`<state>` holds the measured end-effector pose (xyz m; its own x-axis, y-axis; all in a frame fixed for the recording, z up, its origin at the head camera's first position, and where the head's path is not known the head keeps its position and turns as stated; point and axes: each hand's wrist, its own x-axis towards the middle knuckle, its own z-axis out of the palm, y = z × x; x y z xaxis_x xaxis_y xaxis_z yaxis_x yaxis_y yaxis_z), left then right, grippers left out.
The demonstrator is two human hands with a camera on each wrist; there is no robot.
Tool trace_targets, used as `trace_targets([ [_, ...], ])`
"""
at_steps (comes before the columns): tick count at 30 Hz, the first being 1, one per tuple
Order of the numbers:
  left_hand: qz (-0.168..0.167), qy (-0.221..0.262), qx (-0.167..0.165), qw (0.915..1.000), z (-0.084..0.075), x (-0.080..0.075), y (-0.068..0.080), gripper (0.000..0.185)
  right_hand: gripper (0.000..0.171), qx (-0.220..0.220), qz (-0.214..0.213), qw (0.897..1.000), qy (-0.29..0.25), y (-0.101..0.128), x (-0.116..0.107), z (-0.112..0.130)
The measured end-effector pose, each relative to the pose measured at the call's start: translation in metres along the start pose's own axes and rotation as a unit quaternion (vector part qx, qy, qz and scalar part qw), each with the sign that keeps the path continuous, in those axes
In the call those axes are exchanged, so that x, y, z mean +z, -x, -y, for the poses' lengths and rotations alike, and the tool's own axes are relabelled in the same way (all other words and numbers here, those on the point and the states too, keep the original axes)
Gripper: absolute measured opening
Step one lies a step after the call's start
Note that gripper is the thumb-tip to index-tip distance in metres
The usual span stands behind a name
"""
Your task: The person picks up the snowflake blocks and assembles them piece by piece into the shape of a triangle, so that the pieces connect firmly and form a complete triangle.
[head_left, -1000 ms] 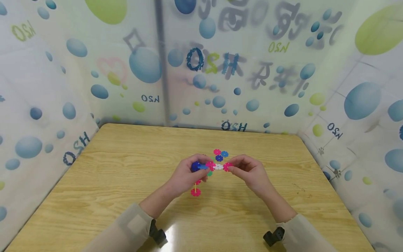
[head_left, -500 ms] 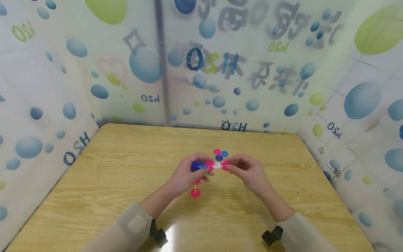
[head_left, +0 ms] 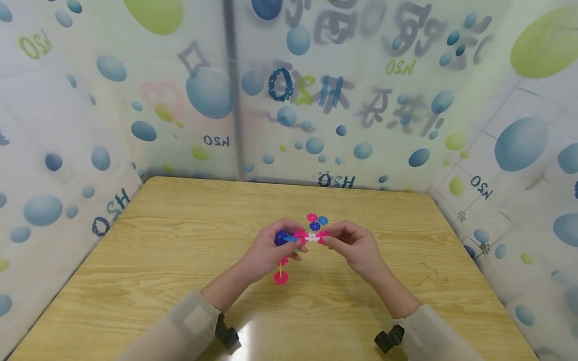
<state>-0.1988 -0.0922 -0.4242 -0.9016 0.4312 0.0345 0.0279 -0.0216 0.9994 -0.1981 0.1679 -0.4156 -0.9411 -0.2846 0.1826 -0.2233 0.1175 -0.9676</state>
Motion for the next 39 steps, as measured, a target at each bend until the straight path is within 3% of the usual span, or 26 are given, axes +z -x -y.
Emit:
trace_targets([
  [9,-0.012,0.006,-0.016,0.9998,0.002,0.0,0.0,0.036,0.026,0.019,0.009,1.0,0.017,-0.001,-0.001,-0.004],
  [21,-0.029,0.009,-0.013,0.9995,0.002,-0.008,-0.001,0.035,0.036,0.053,-0.005,0.998,0.027,-0.018,-0.02,-0.022],
  [26,-0.041,0.013,-0.008,0.9991,0.0,-0.012,0.001,0.038,0.029,0.097,0.035,0.993,0.051,-0.032,-0.018,-0.038],
  [31,-0.04,0.02,-0.005,0.999,0.001,-0.015,0.002,0.04,0.02,0.141,0.085,0.981,0.099,-0.046,-0.008,-0.051],
  [39,-0.042,0.021,-0.01,0.9989,-0.001,-0.016,0.003,0.038,0.021,0.165,0.129,0.967,0.148,-0.062,0.002,-0.057],
])
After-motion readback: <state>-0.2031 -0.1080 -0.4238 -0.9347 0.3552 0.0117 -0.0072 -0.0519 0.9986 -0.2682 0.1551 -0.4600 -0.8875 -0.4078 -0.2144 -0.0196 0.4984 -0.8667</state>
